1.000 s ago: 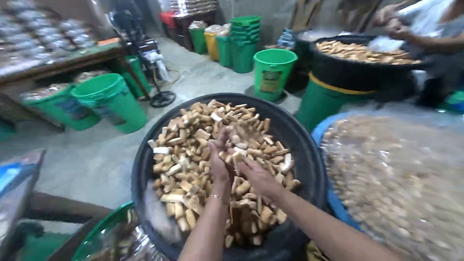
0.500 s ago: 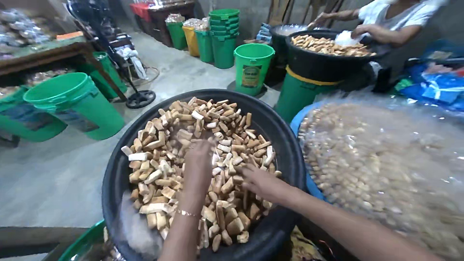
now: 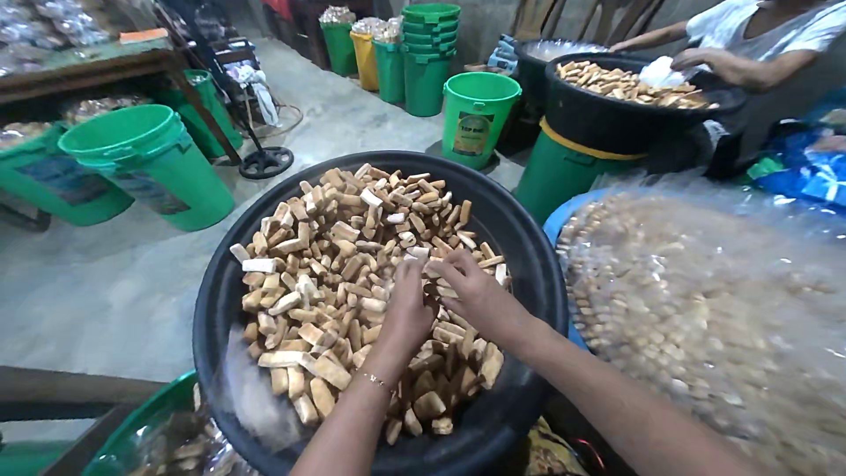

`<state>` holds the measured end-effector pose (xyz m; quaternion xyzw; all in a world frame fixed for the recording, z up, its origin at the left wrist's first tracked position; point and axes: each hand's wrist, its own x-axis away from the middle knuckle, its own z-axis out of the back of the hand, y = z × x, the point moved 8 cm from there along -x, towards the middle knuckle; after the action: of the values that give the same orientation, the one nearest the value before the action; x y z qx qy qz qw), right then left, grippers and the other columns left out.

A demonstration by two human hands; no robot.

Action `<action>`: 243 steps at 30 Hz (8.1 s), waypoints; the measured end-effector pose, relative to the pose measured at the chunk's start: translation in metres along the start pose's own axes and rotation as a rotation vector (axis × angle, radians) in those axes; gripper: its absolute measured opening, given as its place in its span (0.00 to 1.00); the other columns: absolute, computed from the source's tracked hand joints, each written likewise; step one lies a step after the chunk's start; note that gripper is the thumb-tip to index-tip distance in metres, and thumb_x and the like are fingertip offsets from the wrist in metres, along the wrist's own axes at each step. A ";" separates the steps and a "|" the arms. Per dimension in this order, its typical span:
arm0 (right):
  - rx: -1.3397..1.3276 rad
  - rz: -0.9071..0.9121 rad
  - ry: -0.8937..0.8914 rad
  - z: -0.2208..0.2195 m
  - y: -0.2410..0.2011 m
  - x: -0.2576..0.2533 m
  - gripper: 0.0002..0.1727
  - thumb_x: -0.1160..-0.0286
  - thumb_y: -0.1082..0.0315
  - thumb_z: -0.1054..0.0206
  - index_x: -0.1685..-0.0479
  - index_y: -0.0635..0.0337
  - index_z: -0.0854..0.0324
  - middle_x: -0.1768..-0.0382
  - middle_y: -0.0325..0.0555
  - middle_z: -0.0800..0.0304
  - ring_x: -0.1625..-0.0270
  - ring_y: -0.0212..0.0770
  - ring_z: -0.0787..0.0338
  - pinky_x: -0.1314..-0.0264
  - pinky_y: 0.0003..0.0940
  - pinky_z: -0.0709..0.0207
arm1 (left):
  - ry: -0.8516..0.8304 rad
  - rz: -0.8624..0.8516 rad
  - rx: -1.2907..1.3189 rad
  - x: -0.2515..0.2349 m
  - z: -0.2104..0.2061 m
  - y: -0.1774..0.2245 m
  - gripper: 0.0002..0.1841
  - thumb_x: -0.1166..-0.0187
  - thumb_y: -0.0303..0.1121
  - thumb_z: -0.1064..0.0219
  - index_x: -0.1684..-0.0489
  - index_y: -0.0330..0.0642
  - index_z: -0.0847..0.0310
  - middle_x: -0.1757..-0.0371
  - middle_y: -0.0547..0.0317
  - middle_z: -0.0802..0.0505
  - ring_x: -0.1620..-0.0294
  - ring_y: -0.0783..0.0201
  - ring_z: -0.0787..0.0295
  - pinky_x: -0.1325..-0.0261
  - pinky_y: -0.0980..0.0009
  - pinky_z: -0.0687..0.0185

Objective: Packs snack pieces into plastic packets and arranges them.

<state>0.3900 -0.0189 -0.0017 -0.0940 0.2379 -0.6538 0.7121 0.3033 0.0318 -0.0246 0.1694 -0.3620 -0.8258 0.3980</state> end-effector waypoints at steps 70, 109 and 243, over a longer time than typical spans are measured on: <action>-0.348 0.165 -0.061 -0.042 -0.053 -0.066 0.13 0.15 0.75 0.43 0.41 0.68 0.15 0.56 0.58 0.09 0.58 0.52 0.09 0.50 0.51 0.14 | 0.958 0.146 0.925 0.052 0.146 -0.101 0.21 0.06 0.53 0.56 0.43 0.52 0.20 0.64 0.70 0.11 0.74 0.78 0.18 0.70 0.80 0.19; -0.318 0.012 0.010 -0.012 -0.043 -0.071 0.23 0.15 0.65 0.41 0.25 0.64 0.26 0.60 0.58 0.09 0.57 0.53 0.09 0.50 0.54 0.17 | 0.974 0.322 1.229 0.030 0.137 -0.119 0.13 0.06 0.36 0.55 0.55 0.41 0.27 0.78 0.60 0.20 0.84 0.70 0.24 0.80 0.75 0.25; -0.101 -0.219 1.158 0.259 0.129 0.439 0.06 0.14 0.62 0.37 0.49 0.41 0.15 0.52 0.12 0.12 0.49 0.13 0.14 0.44 0.12 0.19 | -0.939 -1.503 -0.057 0.144 -0.349 0.216 0.13 0.22 0.21 0.36 0.45 0.41 0.11 0.38 0.46 0.09 0.32 0.48 0.12 0.30 0.55 0.16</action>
<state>0.6376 -0.4770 0.0713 0.2203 0.6077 -0.6562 0.3893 0.5273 -0.3330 -0.1028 -0.0038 -0.2604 -0.8619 -0.4352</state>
